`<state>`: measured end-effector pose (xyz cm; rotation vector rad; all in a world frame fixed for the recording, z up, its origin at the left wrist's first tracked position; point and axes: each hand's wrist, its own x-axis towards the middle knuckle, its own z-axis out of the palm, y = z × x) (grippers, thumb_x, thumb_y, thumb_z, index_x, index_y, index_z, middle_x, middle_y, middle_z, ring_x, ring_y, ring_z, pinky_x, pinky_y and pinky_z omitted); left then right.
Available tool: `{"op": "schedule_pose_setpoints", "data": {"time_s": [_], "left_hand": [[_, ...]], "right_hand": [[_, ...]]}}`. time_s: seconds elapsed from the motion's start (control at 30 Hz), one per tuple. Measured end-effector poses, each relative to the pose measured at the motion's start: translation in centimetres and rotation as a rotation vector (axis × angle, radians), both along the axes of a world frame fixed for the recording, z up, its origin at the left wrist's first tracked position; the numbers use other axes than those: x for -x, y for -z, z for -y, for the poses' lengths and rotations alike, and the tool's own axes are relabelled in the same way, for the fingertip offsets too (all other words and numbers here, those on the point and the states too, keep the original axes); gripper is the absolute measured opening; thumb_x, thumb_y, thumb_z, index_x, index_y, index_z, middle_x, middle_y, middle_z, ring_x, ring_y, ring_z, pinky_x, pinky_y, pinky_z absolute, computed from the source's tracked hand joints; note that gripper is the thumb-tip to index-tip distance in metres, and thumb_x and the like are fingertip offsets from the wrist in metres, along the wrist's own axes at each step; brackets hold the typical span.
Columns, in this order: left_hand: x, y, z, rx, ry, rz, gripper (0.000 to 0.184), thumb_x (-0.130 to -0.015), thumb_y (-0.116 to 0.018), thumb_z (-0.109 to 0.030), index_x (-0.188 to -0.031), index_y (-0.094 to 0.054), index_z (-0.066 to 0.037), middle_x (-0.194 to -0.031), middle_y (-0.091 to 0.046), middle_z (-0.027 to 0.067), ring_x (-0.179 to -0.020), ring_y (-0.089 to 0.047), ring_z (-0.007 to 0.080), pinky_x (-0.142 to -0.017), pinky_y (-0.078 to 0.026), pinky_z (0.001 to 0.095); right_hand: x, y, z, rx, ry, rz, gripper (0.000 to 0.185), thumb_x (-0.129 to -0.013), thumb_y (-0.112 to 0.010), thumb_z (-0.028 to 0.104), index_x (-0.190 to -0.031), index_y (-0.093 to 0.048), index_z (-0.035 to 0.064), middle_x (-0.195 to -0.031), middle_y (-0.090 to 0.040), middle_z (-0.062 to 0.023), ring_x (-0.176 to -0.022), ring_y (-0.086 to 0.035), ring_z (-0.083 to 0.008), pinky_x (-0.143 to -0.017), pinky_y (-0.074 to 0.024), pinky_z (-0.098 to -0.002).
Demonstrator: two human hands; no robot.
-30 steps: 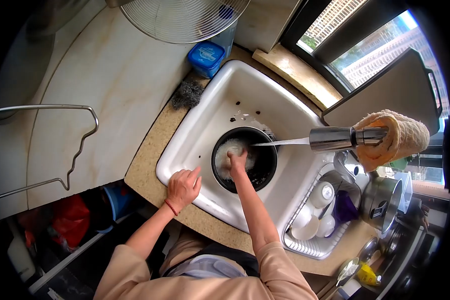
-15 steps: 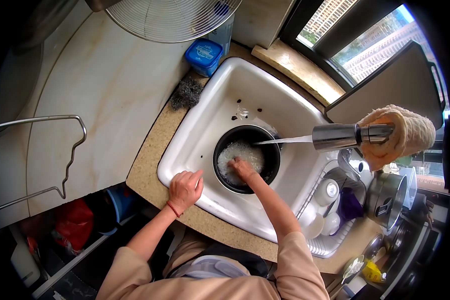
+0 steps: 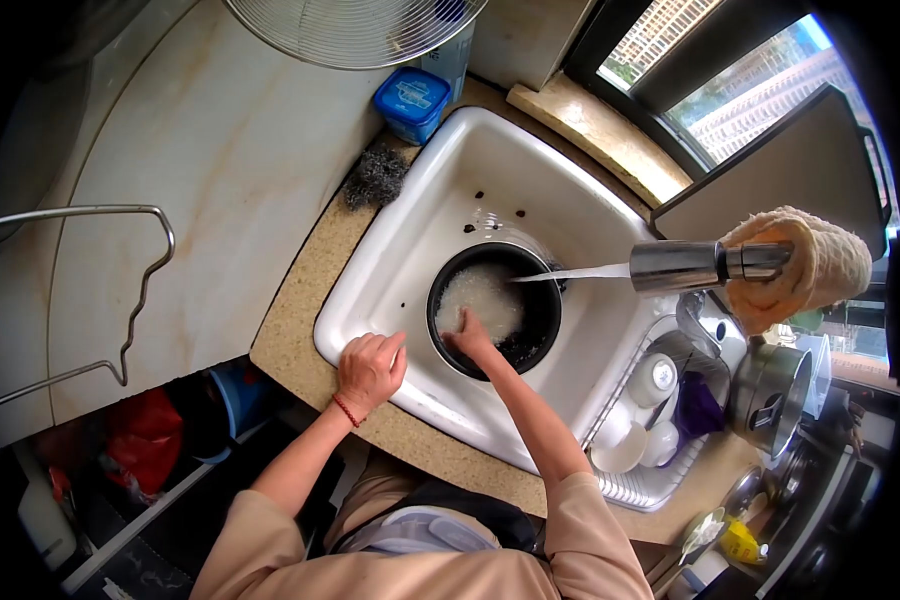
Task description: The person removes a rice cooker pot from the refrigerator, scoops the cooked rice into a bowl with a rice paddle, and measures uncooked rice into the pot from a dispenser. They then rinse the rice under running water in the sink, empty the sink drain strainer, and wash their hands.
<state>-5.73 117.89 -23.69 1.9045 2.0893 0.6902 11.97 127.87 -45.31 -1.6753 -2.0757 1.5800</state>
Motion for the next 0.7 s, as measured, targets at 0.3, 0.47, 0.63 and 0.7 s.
{"op": "schedule_pose_setpoints", "data": {"time_s": [0.3, 0.47, 0.63, 0.7], "left_hand": [[0.1, 0.3, 0.1, -0.027, 0.0, 0.004, 0.016, -0.074, -0.06, -0.01, -0.088, -0.064, -0.002, -0.063, -0.056, 0.0087, -0.063, -0.056, 0.0263, -0.057, -0.043, 0.0381], [0.0, 0.2, 0.0, -0.032, -0.015, 0.012, 0.015, -0.074, -0.06, -0.01, -0.087, -0.064, -0.002, -0.063, -0.056, 0.0086, -0.063, -0.055, 0.0261, -0.057, -0.043, 0.038], [0.1, 0.3, 0.2, -0.044, -0.008, 0.021, 0.014, -0.074, -0.06, -0.009, -0.086, -0.063, -0.003, -0.063, -0.055, 0.0082, -0.063, -0.055, 0.0257, -0.057, -0.043, 0.0379], [0.2, 0.4, 0.2, -0.051, -0.013, 0.018, 0.014, -0.074, -0.06, -0.009, -0.086, -0.063, -0.003, -0.064, -0.055, 0.0079, -0.063, -0.055, 0.0254, -0.057, -0.043, 0.0376]], "right_hand": [[-5.4, -8.7, -4.3, -0.481, -0.21, 0.473, 0.027, -0.08, -0.053, 0.01, -0.104, -0.051, -0.0003, -0.106, -0.049, -0.0218, -0.096, -0.054, -0.0378, -0.077, -0.0491, -0.0451], [-1.6, -5.3, -0.3, -0.195, -0.363, 0.259, 0.03, -0.08, -0.053, 0.007, -0.107, -0.049, -0.0047, -0.105, -0.052, -0.0329, -0.101, -0.054, -0.0447, -0.083, -0.0472, -0.0479], [-2.8, -11.4, -6.3, -0.488, -0.239, 0.264, 0.014, -0.079, -0.053, 0.002, -0.092, -0.054, -0.0023, -0.091, -0.057, -0.0254, -0.083, -0.06, -0.0427, -0.07, -0.0506, -0.0478], [-5.3, -12.3, -7.2, -0.533, -0.136, 0.43, 0.008, -0.082, -0.048, 0.003, -0.085, -0.053, -0.002, -0.086, -0.056, -0.0252, -0.08, -0.061, -0.0401, -0.069, -0.0515, -0.0458]]}}
